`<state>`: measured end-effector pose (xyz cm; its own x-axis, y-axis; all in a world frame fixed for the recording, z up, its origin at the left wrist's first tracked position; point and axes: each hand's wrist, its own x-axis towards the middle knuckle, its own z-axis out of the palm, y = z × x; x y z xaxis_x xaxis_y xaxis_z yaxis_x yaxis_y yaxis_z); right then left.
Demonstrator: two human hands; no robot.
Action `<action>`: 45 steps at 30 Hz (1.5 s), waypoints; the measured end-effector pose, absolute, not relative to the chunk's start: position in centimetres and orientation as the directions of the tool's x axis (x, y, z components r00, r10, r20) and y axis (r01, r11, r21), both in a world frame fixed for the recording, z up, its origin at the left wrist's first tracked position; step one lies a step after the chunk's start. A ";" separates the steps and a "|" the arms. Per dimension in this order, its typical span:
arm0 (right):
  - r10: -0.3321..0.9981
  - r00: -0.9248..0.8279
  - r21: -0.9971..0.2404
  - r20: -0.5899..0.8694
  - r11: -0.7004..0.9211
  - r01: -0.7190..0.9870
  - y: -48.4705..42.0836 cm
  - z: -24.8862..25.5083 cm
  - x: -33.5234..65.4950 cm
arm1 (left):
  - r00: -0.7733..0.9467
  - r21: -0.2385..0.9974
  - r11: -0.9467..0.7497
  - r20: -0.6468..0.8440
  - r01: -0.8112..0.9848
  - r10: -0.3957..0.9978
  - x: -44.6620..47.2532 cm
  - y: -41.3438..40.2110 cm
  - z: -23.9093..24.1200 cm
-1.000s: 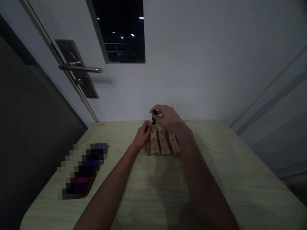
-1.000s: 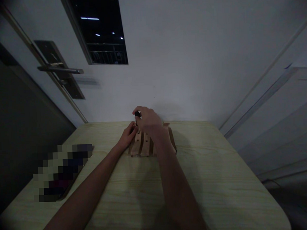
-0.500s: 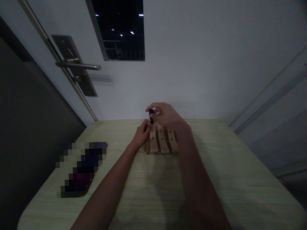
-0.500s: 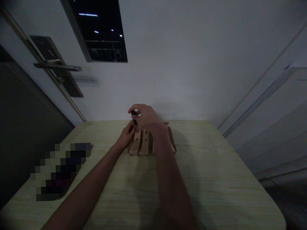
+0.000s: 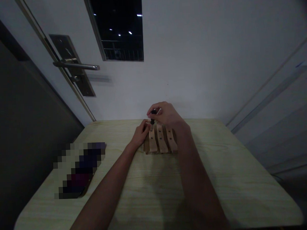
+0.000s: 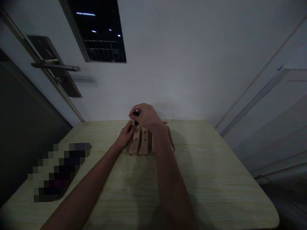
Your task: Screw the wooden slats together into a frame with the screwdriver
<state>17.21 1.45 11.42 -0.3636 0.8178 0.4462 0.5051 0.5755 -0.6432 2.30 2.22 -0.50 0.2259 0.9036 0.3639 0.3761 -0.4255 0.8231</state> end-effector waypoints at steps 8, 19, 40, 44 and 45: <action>0.819 -0.360 -0.643 0.447 0.574 0.508 1.8 10.9 17.2 | 0.222 0.827 -0.424 0.364 0.370 0.904 2.3 2.1 -0.4; 0.824 -0.413 -0.726 0.389 0.550 0.412 1.7 11.2 17.3 | 0.218 0.821 -0.424 0.366 0.381 0.905 2.3 2.4 -0.7; 0.813 -0.316 -0.666 0.488 0.581 0.468 1.6 11.4 17.1 | 0.232 0.832 -0.437 0.376 0.342 0.897 2.3 2.2 -0.5; 0.825 -0.335 -0.667 0.455 0.565 0.486 1.5 11.4 17.0 | 0.225 0.823 -0.435 0.376 0.364 0.899 2.3 2.2 -0.6; 0.825 -0.337 -0.665 0.453 0.565 0.489 1.5 11.3 17.0 | 0.225 0.821 -0.435 0.375 0.370 0.899 2.3 2.2 -0.6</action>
